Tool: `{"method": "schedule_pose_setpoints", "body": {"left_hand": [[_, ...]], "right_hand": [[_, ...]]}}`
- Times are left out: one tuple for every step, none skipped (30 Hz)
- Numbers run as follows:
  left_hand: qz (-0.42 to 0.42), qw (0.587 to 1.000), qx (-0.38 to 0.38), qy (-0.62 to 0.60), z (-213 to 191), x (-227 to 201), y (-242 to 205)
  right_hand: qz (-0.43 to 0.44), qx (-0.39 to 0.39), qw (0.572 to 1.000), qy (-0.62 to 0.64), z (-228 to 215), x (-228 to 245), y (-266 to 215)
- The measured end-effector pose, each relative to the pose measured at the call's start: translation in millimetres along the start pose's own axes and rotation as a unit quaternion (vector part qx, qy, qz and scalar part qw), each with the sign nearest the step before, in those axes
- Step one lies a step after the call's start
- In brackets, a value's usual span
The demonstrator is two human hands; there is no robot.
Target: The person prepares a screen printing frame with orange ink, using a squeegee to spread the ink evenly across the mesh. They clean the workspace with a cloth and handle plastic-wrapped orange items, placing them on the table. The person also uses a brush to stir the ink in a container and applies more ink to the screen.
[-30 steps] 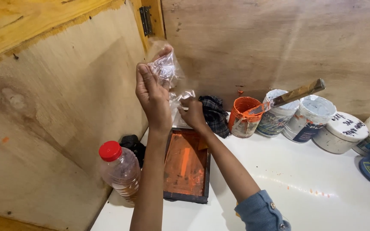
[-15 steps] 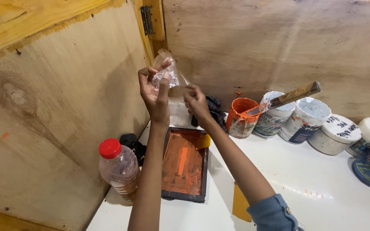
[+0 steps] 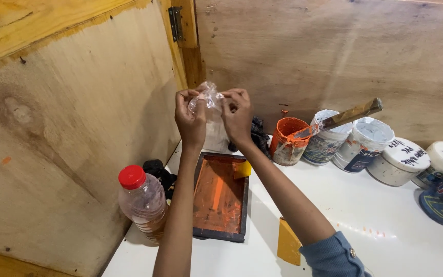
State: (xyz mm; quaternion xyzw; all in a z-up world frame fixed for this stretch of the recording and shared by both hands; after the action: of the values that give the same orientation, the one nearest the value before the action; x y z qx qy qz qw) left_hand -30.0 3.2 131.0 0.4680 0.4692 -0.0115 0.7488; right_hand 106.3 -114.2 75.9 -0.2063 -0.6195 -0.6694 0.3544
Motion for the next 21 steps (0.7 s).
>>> {"method": "schedule_pose_setpoints", "body": {"left_hand": [[0.0, 1.0, -0.001, 0.0, 0, 4, 0], [-0.027, 0.997, -0.011, 0.069, -2, 11, -1], [-0.053, 0.989, -0.022, 0.138, -5, 18, -1], [-0.054, 0.989, -0.023, 0.138, -3, 21, -3], [-0.034, 0.985, -0.029, 0.167, -2, 20, -4], [-0.015, 0.98, -0.035, 0.197, -1, 20, -6], [-0.016, 0.98, -0.036, 0.197, -3, 26, -6], [-0.006, 0.971, -0.028, 0.236, -3, 30, -6], [0.003, 0.961, -0.02, 0.275, -3, 34, -7], [0.002, 0.961, -0.02, 0.276, -5, 32, -8], [0.008, 0.951, 0.0, 0.309, -4, 30, -9], [0.015, 0.94, 0.019, 0.34, -2, 27, -10], [0.015, 0.941, 0.019, 0.339, -4, 28, -10], [0.023, 0.93, 0.036, 0.365, -3, 29, -12], [0.03, 0.918, 0.054, 0.391, -3, 31, -13], [0.03, 0.918, 0.054, 0.392, -5, 38, -16], [0.023, 0.895, 0.064, 0.44, -6, 47, -19], [0.017, 0.87, 0.075, 0.486, -6, 56, -23], [0.016, 0.87, 0.076, 0.487, -6, 60, -24], [0.02, 0.853, 0.092, 0.514, -4, 65, -26], [0.024, 0.834, 0.107, 0.54, -1, 69, -27]], "right_hand": [[0.0, 0.001, 1.0, 0.0, 0, 14, 0], [0.006, -0.008, 1.0, 0.018, -2, 27, 0], [0.011, -0.017, 0.999, 0.037, -4, 41, -1], [0.011, -0.016, 0.999, 0.037, -4, 50, 0], [0.009, -0.017, 0.999, 0.04, -5, 59, 0], [0.008, -0.019, 0.999, 0.042, -7, 68, -1], [0.009, -0.018, 0.999, 0.042, -8, 64, 3], [0.022, -0.051, 0.996, 0.067, -13, 57, 6], [0.035, -0.084, 0.992, 0.091, -19, 50, 9], [0.036, -0.083, 0.992, 0.091, -21, 59, 11], [0.045, -0.085, 0.99, 0.105, -23, 66, 12], [0.052, -0.086, 0.988, 0.119, -26, 74, 15], [0.051, -0.086, 0.988, 0.118, -30, 77, 20], [0.042, -0.105, 0.985, 0.131, -36, 80, 24], [0.034, -0.124, 0.981, 0.143, -42, 83, 27], [0.035, -0.123, 0.981, 0.144, -48, 82, 35], [-0.004, -0.145, 0.979, 0.146, -58, 86, 42], [-0.043, -0.167, 0.974, 0.148, -68, 89, 49], [-0.042, -0.167, 0.974, 0.148, -70, 97, 50], [-0.067, -0.169, 0.971, 0.152, -73, 109, 51], [-0.091, -0.171, 0.968, 0.156, -76, 121, 53]]}}
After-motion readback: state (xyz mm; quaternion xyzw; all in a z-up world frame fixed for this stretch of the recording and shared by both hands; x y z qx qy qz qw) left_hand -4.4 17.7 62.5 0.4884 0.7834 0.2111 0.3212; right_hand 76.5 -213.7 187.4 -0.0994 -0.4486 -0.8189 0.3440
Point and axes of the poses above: each hand's wrist, its own y-axis towards the middle knuckle, its own z-axis out of the palm, x = y × z, the point moved 7 cm from there along y, towards the middle knuckle, and after that the axes turned 14 degrees about y, right-handed, at the moved point
